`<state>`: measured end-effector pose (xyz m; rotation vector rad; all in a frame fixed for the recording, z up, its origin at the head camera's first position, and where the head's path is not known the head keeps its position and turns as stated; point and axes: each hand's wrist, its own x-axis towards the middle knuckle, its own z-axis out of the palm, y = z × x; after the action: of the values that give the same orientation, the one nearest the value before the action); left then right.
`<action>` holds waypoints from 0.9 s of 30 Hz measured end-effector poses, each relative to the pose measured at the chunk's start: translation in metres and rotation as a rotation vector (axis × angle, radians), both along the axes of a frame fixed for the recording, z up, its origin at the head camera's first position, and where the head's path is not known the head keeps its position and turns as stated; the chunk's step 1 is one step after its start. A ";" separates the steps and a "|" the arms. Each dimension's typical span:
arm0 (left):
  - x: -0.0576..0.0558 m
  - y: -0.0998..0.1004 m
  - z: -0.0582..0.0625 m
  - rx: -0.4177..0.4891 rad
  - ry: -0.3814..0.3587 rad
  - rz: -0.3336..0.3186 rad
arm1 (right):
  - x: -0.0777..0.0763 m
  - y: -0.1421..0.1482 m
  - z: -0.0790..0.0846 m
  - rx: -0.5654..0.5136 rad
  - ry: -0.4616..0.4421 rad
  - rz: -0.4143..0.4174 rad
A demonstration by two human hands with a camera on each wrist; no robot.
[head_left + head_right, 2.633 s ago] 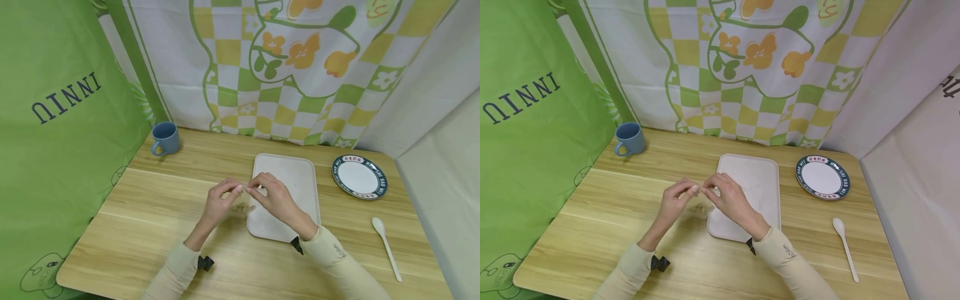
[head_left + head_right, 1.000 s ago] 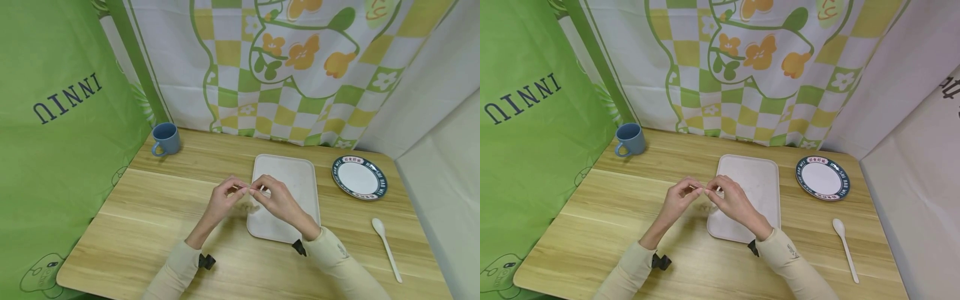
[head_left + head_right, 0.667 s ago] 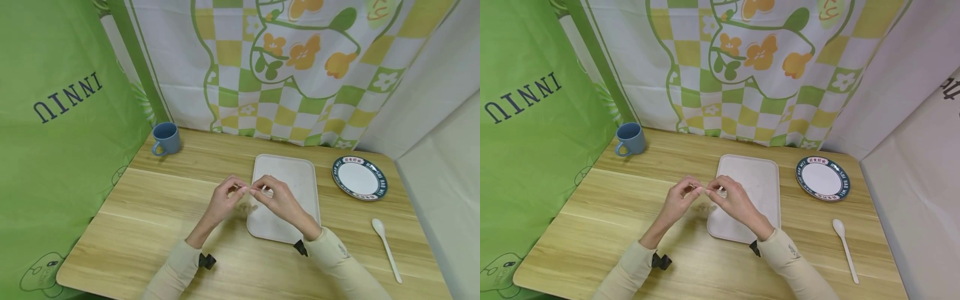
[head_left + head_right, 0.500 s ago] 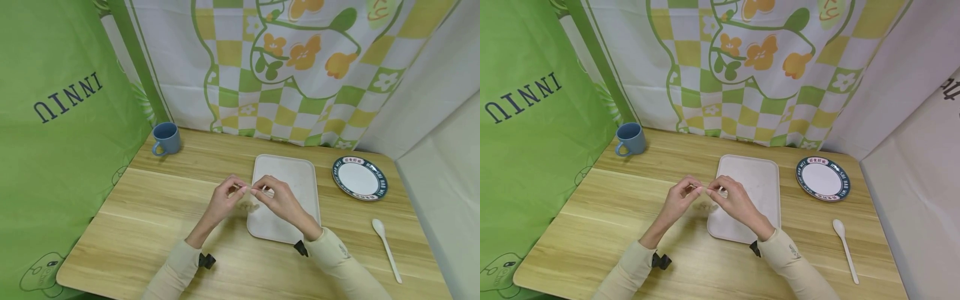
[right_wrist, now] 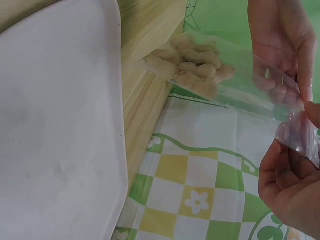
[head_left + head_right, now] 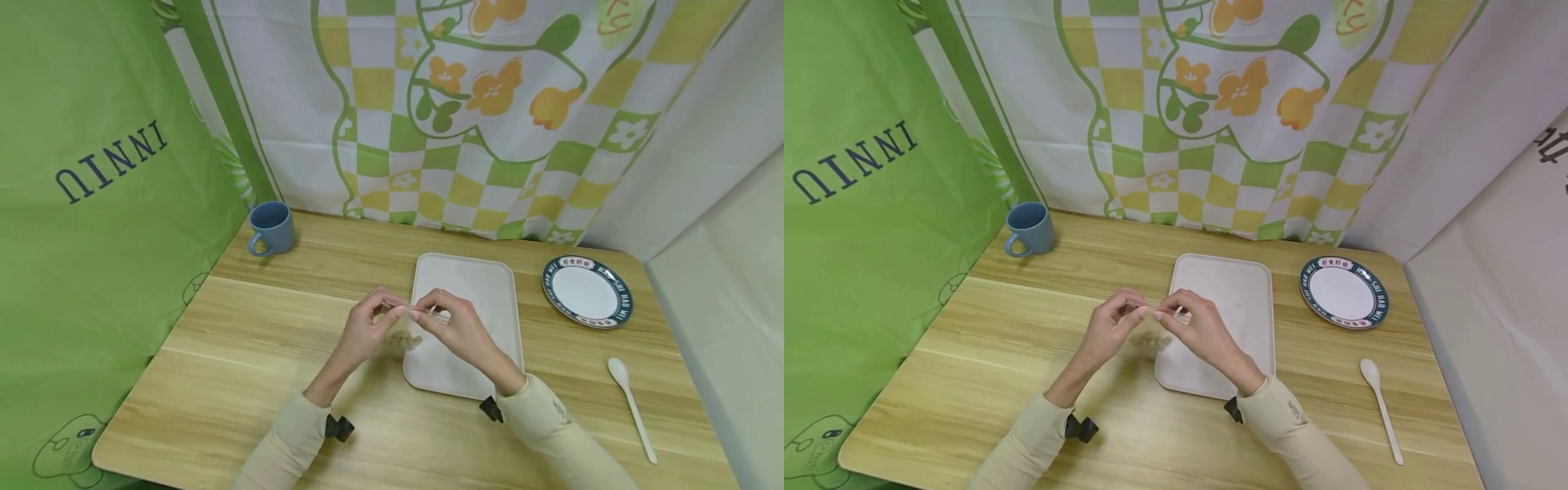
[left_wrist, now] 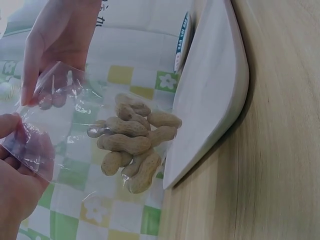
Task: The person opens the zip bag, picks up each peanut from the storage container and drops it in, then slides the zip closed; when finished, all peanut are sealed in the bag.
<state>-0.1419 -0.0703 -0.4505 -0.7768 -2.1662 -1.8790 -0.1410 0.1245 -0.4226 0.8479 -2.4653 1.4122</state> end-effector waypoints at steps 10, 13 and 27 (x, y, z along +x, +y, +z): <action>-0.001 0.000 0.000 0.081 0.057 -0.006 | 0.008 0.002 0.004 -0.068 -0.084 -0.042; 0.000 0.000 0.003 0.100 0.055 0.009 | 0.016 0.002 0.018 -0.076 -0.103 -0.051; 0.006 0.000 0.018 0.142 0.040 0.040 | 0.026 0.011 0.029 -0.098 -0.128 -0.103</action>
<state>-0.1355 -0.0704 -0.4324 -0.7310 -1.9837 -1.9546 -0.1151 0.1354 -0.3933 0.6203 -2.4677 1.5807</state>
